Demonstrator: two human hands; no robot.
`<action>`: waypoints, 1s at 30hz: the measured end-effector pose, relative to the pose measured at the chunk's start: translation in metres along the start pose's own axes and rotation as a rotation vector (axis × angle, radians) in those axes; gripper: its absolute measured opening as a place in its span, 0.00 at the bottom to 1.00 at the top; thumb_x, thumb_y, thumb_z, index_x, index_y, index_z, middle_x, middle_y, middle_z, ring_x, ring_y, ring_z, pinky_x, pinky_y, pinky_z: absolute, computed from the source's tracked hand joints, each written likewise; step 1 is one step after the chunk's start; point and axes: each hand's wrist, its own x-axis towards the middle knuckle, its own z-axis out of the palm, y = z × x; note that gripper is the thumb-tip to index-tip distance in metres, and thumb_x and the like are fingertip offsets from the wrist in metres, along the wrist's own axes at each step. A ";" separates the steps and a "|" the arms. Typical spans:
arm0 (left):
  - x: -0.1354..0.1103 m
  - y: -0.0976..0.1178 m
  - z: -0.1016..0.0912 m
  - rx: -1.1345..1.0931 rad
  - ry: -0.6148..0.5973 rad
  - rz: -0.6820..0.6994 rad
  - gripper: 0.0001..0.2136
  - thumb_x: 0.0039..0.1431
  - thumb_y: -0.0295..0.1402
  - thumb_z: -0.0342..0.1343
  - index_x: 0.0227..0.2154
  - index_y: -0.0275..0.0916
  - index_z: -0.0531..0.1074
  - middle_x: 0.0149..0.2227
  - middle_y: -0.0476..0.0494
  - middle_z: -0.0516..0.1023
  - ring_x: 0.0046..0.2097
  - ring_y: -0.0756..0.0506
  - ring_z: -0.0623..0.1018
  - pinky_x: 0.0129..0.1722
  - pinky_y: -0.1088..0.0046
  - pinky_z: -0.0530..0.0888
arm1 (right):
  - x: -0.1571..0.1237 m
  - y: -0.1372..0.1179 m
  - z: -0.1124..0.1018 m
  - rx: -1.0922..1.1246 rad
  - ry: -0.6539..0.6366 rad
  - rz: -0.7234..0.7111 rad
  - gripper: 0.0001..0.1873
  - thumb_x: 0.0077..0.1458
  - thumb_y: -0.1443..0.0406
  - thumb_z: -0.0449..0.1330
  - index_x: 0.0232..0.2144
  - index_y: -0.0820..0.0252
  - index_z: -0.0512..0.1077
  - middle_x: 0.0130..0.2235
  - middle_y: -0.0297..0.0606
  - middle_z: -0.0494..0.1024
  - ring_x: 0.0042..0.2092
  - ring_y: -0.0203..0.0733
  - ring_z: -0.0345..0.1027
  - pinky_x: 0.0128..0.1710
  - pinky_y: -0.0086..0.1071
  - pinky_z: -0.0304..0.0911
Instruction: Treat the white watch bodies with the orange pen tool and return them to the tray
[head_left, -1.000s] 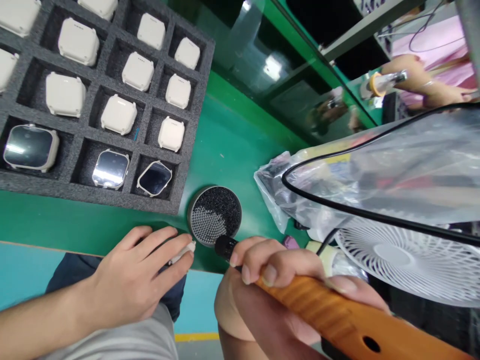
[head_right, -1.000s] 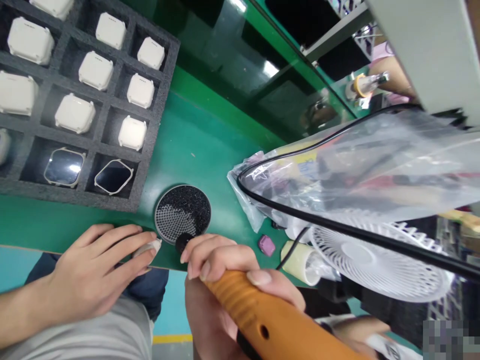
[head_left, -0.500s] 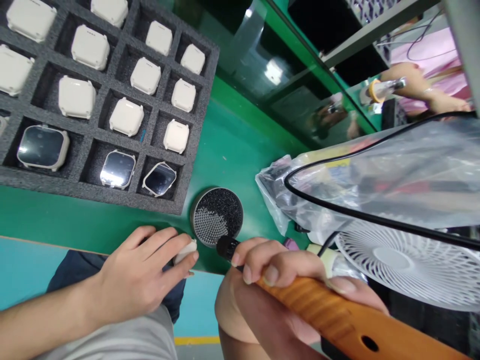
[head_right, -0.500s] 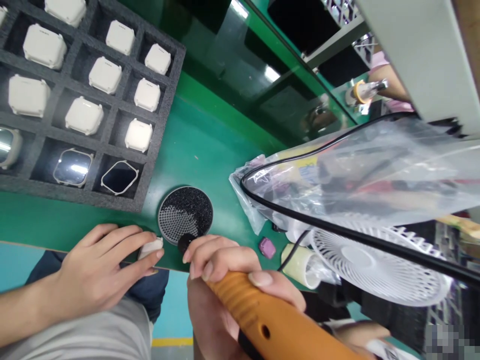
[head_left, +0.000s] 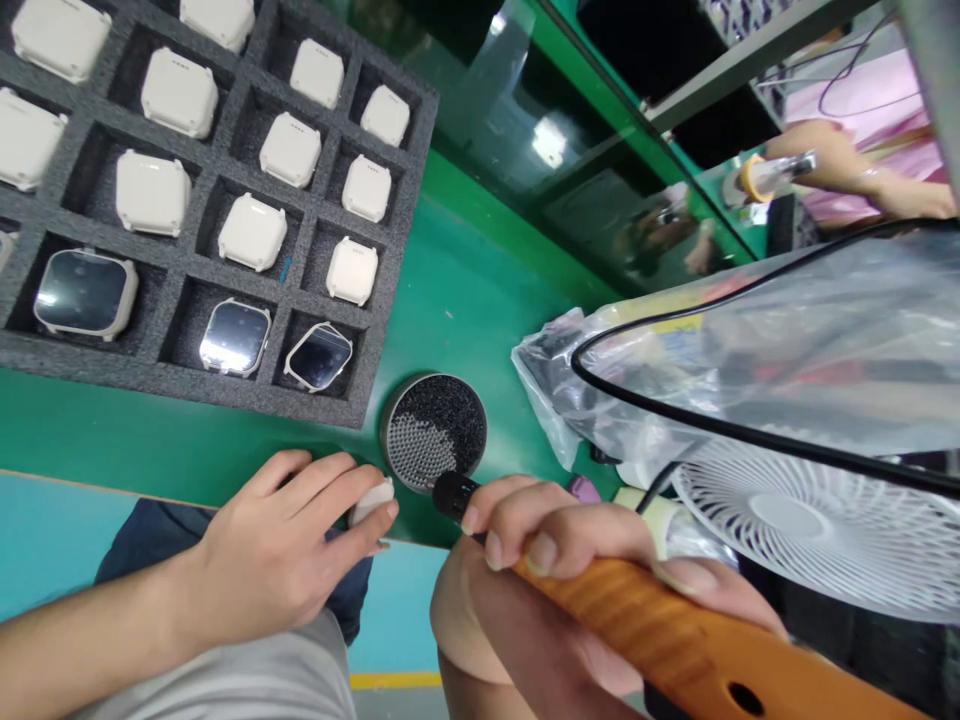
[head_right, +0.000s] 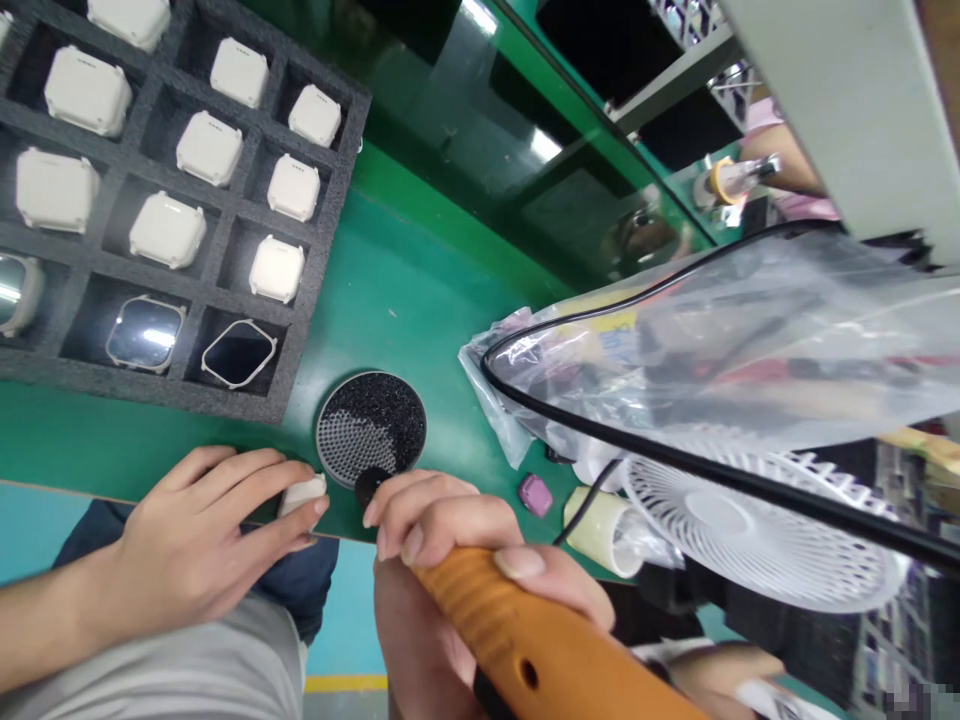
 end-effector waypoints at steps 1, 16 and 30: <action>0.001 0.000 0.000 0.003 0.003 -0.001 0.12 0.70 0.36 0.61 0.53 0.42 0.79 0.56 0.44 0.81 0.55 0.40 0.76 0.51 0.57 0.67 | 0.000 0.001 -0.001 0.005 -0.008 0.002 0.26 0.55 0.41 0.65 0.49 0.44 0.72 0.38 0.33 0.71 0.37 0.46 0.74 0.29 0.44 0.72; 0.004 0.002 -0.001 -0.004 0.019 -0.030 0.11 0.69 0.36 0.62 0.51 0.43 0.80 0.53 0.45 0.82 0.53 0.40 0.77 0.49 0.58 0.68 | -0.024 0.010 0.010 0.244 0.041 -0.093 0.22 0.73 0.64 0.40 0.49 0.42 0.73 0.29 0.26 0.71 0.24 0.38 0.70 0.25 0.39 0.73; 0.003 0.001 0.002 -0.002 0.031 -0.032 0.11 0.68 0.35 0.63 0.51 0.43 0.80 0.54 0.44 0.81 0.54 0.39 0.77 0.50 0.58 0.69 | -0.020 0.012 0.008 0.249 0.015 -0.100 0.19 0.72 0.63 0.44 0.50 0.42 0.73 0.27 0.24 0.68 0.23 0.37 0.67 0.23 0.36 0.71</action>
